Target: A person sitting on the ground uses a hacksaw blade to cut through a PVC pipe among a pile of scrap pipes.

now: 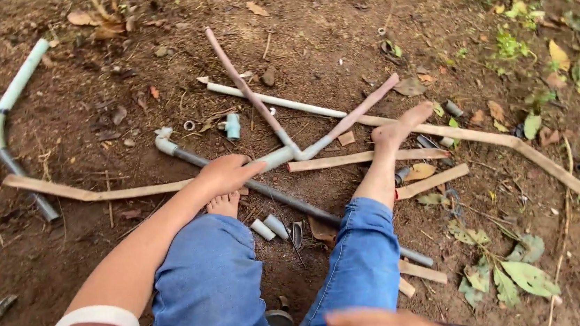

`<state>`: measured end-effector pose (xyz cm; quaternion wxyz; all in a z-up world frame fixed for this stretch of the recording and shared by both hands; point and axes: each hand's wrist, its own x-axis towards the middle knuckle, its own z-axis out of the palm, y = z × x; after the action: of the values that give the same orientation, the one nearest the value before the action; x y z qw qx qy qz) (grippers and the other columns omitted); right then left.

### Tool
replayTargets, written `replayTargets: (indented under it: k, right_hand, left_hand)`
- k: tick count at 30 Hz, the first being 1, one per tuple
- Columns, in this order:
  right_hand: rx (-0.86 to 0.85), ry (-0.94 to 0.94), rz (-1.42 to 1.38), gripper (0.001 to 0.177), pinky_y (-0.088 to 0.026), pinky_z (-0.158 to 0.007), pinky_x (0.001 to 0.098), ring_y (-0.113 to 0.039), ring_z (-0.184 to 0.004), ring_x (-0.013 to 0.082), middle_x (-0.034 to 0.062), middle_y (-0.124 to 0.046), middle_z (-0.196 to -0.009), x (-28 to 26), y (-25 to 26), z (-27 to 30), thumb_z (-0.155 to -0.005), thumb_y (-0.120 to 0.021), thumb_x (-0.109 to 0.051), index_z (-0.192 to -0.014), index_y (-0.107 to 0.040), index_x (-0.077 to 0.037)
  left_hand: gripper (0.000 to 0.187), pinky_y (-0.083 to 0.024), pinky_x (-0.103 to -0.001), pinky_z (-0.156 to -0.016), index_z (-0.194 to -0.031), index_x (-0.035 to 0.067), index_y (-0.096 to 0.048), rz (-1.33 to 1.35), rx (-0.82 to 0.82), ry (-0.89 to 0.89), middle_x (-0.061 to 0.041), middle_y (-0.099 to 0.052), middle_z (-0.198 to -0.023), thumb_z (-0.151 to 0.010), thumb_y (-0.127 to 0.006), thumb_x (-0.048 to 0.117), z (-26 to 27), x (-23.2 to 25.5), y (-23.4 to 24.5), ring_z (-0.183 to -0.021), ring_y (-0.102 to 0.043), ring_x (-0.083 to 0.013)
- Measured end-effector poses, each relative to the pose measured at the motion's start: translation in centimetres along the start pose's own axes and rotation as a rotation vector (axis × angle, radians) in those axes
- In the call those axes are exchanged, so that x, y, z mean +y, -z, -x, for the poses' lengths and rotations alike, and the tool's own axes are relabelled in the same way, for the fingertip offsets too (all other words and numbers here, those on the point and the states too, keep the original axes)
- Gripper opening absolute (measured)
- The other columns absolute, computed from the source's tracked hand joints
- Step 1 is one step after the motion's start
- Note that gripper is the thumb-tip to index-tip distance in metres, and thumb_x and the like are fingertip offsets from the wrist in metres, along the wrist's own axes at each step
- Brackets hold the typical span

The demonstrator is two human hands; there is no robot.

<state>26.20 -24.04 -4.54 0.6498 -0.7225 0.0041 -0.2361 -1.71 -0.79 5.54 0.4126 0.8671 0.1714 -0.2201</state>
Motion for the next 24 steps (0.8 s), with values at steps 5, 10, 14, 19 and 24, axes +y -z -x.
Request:
replayTargets:
  k: [5,10,14,19,24]
  right_hand:
    - [-1.356,0.166,0.481,0.087,-0.039,-0.118,0.0602,-0.044,-0.151,0.0424,0.0225,-0.046,-0.162,-15.3,19.3,18.4,-0.088,-0.068,-0.073,-0.151,-0.055,-0.014]
    - [-1.237,0.157,0.606,0.091,-0.039,-0.121,0.0559,-0.043,-0.149,0.0460,0.0224,-0.038,-0.164,-9.5,12.7,20.5,-0.091,-0.075,-0.063,-0.164,-0.039,-0.022]
    - [-1.338,0.090,0.653,0.072,-0.048,-0.112,0.0481,-0.058,-0.139,0.0337,0.0135,-0.058,-0.150,-7.0,9.6,21.9,-0.102,-0.061,-0.055,-0.163,-0.041,-0.022]
    - [-1.306,0.042,0.642,0.055,-0.055,-0.101,0.0573,-0.070,-0.120,0.0436,0.0239,-0.073,-0.124,-8.9,9.0,22.0,-0.110,-0.054,-0.038,-0.156,-0.051,-0.009]
    - [-1.286,-0.181,0.425,0.046,-0.057,-0.100,0.0551,-0.073,-0.116,0.0432,0.0212,-0.080,-0.111,-9.3,10.2,21.7,-0.109,-0.055,-0.040,-0.144,-0.066,-0.012]
  left_hand:
    - [0.092,-0.038,-0.057,-0.122,-0.153,-0.010,-0.054,0.035,-0.001,0.005,-0.033,-0.064,-0.145,-0.100,-0.047,0.066,0.1,0.7,-0.1,-0.148,-0.050,-0.0480]
    - [0.094,-0.037,-0.057,-0.122,-0.153,-0.008,-0.055,-0.015,-0.009,0.007,-0.033,-0.065,-0.144,-0.099,-0.048,0.068,-1.6,-0.8,-0.3,-0.146,-0.052,-0.0482]
    - [0.091,-0.038,-0.056,-0.122,-0.153,-0.006,-0.057,-0.010,-0.009,0.015,-0.032,-0.067,-0.143,-0.098,-0.050,0.066,-1.9,-1.1,-0.3,-0.146,-0.053,-0.0466]
    - [0.089,-0.038,-0.055,-0.122,-0.153,-0.004,-0.057,-0.011,0.005,-0.008,-0.030,-0.069,-0.141,-0.097,-0.050,0.066,-3.0,-2.0,-0.7,-0.143,-0.057,-0.0452]
    - [0.085,-0.040,-0.056,-0.121,-0.150,-0.003,-0.061,0.006,0.031,-0.045,-0.030,-0.070,-0.138,-0.098,-0.048,0.064,-1.9,-1.5,-0.2,-0.142,-0.056,-0.0455]
